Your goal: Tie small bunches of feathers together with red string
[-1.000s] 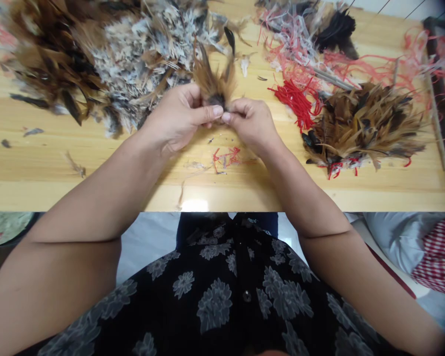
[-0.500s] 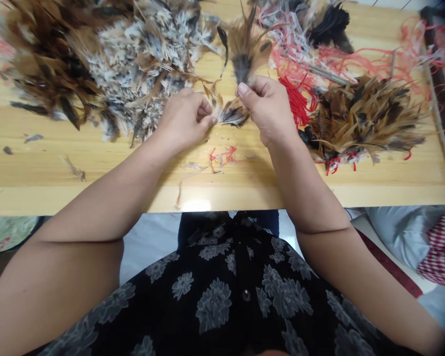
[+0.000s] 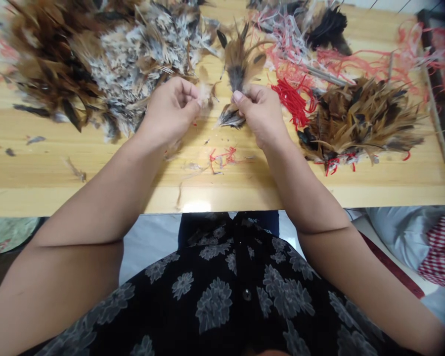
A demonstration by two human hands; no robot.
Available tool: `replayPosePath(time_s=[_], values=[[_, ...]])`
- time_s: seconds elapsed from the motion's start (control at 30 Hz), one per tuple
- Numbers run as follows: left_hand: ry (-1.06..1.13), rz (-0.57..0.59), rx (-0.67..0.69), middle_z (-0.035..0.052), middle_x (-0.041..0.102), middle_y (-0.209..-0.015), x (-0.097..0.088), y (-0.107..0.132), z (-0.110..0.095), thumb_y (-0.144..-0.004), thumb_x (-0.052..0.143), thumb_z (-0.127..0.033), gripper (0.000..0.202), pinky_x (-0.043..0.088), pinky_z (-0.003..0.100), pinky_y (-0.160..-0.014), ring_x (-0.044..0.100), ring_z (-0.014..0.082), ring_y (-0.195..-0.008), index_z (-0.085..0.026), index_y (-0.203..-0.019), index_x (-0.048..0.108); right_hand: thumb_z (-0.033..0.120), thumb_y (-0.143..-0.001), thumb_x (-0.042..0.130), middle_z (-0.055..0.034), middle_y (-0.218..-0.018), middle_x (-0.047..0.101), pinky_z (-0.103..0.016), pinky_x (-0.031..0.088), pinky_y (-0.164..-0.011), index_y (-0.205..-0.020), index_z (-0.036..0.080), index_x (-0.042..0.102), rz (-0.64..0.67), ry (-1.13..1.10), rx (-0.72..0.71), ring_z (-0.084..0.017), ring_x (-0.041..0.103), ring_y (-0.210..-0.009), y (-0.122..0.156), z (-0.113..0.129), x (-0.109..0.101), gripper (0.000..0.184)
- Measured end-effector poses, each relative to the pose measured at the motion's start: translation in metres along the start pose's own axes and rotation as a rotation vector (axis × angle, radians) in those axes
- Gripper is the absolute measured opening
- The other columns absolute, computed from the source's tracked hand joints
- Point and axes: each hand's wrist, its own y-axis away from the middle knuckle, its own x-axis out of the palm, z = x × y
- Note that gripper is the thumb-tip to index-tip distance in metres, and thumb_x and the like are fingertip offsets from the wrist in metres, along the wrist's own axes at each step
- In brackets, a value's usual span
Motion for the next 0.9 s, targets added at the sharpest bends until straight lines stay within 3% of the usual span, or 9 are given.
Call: replayPosePath(time_s=[0.1, 0.23, 0.3, 0.43, 0.67, 0.9], values=[[-0.018, -0.088, 0.017, 0.0000, 0.071, -0.079, 0.010, 0.002, -0.005, -0.090, 0.121, -0.065, 0.057, 0.069, 0.049, -0.077, 0.073, 0.0271, -0.074, -0.033, -0.097, 0.074, 0.015, -0.119, 0.081, 0.0046, -0.074, 0.039, -0.035, 0.038, -0.080, -0.069, 0.027, 0.050, 0.025, 0.062, -0.053, -0.016, 0.036, -0.078, -0.003, -0.010, 0.003, 0.060], [0.087, 0.013, -0.042, -0.0004, 0.077, -0.084, 0.023, 0.014, -0.032, -0.098, 0.119, -0.043, 0.049, 0.072, 0.033, -0.070, 0.083, 0.0219, -0.080, -0.030, -0.092, 0.073, 0.024, -0.121, 0.082, 0.0054, -0.074, 0.034, -0.034, 0.032, -0.079, -0.070, 0.025, 0.046, 0.060, 0.105, -0.121, -0.013, 0.035, -0.077, -0.006, -0.027, 0.010, 0.062], [0.116, 0.037, -0.049, -0.0006, 0.077, -0.084, 0.026, 0.020, -0.042, -0.100, 0.119, -0.040, 0.049, 0.073, 0.031, -0.070, 0.085, 0.0216, -0.081, -0.029, -0.090, 0.072, 0.026, -0.120, 0.084, 0.0050, -0.076, 0.037, -0.033, 0.032, -0.079, -0.072, 0.024, 0.047, 0.088, 0.105, -0.137, -0.013, 0.037, -0.078, -0.007, -0.033, 0.012, 0.061], [0.099, 0.064, -0.054, 0.0005, 0.078, -0.086, 0.029, 0.024, -0.045, -0.099, 0.124, -0.046, 0.052, 0.080, 0.038, -0.078, 0.090, 0.0280, -0.090, -0.031, -0.093, 0.075, 0.025, -0.115, 0.092, 0.0053, -0.076, 0.041, -0.033, 0.031, -0.076, -0.073, 0.024, 0.051, 0.126, 0.091, -0.134, -0.014, 0.036, -0.079, -0.007, -0.036, 0.015, 0.058], [0.113, 0.082, -0.051, 0.0029, 0.083, -0.094, 0.027, 0.022, -0.031, -0.094, 0.128, -0.042, 0.053, 0.077, 0.042, -0.089, 0.091, 0.0316, -0.103, -0.030, -0.096, 0.077, 0.020, -0.113, 0.092, 0.0057, -0.072, 0.042, -0.032, 0.031, -0.074, -0.071, 0.024, 0.050, 0.162, 0.062, -0.138, -0.013, 0.035, -0.078, -0.003, -0.030, 0.015, 0.059], [0.190, 0.079, -0.003, 0.0022, 0.079, -0.096, 0.018, 0.013, -0.011, -0.086, 0.134, -0.043, 0.064, 0.082, 0.050, -0.098, 0.092, 0.0353, -0.108, -0.027, -0.096, 0.074, 0.038, -0.106, 0.108, 0.0059, -0.074, 0.040, -0.027, 0.034, -0.071, -0.074, 0.024, 0.050, 0.269, 0.020, -0.127, -0.012, 0.037, -0.080, -0.005, -0.032, 0.011, 0.068]])
